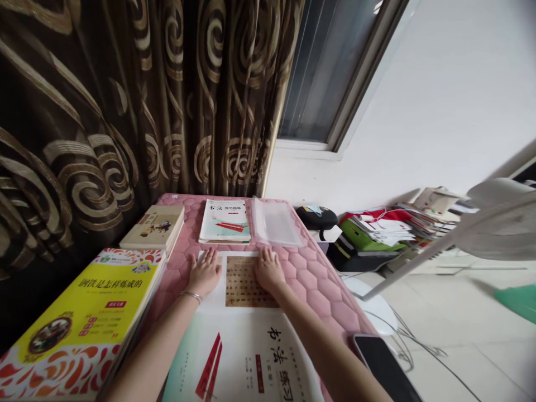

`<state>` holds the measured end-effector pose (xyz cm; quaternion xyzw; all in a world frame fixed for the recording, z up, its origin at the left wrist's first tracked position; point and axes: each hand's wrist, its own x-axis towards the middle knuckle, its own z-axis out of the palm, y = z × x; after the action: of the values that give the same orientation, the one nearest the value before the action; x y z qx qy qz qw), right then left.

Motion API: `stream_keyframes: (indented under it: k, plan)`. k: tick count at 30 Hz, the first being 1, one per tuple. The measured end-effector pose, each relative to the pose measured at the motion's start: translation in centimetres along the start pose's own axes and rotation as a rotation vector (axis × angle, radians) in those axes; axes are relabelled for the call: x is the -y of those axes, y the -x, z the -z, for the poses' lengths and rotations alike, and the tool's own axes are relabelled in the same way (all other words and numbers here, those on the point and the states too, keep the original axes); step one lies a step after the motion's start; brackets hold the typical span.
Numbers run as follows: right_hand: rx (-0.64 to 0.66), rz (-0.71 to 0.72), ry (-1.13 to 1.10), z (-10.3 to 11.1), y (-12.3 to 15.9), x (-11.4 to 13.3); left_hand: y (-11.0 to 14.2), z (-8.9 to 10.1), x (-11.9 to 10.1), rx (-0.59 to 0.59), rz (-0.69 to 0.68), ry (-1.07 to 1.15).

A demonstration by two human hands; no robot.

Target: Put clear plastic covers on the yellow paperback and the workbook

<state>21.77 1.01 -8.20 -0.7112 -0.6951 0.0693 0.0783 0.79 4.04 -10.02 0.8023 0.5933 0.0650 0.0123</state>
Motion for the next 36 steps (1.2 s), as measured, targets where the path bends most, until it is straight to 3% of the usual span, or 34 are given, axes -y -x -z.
stream_keyframes:
  k: [4,7,9,15,18,26,30,36]
  plan:
    - [0.023,0.203,-0.068,-1.3,-0.4,6.0,0.2,0.0,0.3,-0.010,-0.029,-0.038]
    - [0.087,0.231,-0.140,-2.4,-0.9,8.0,0.2,-0.1,0.4,-0.008,-0.037,-0.046]
    - [0.086,0.181,-0.138,-2.6,-1.2,7.0,0.2,-0.1,0.3,-0.022,-0.025,-0.040]
    - [0.052,-0.042,-0.071,-1.4,-0.7,-1.6,0.2,0.1,0.0,-0.022,-0.004,-0.006]
    - [0.039,-0.089,0.018,-1.3,-0.1,-4.0,0.3,0.1,0.1,-0.014,-0.007,0.000]
    - [0.020,-0.082,0.081,-1.7,-0.1,-3.9,0.8,0.8,-0.9,-0.041,0.047,-0.025]
    - [0.026,-0.081,0.092,-1.9,-0.1,-4.1,3.9,1.1,-1.4,-0.062,0.083,-0.062]
    - [0.052,-0.106,0.101,-2.2,-0.3,-4.1,8.5,0.1,0.9,-0.152,0.032,-0.090]
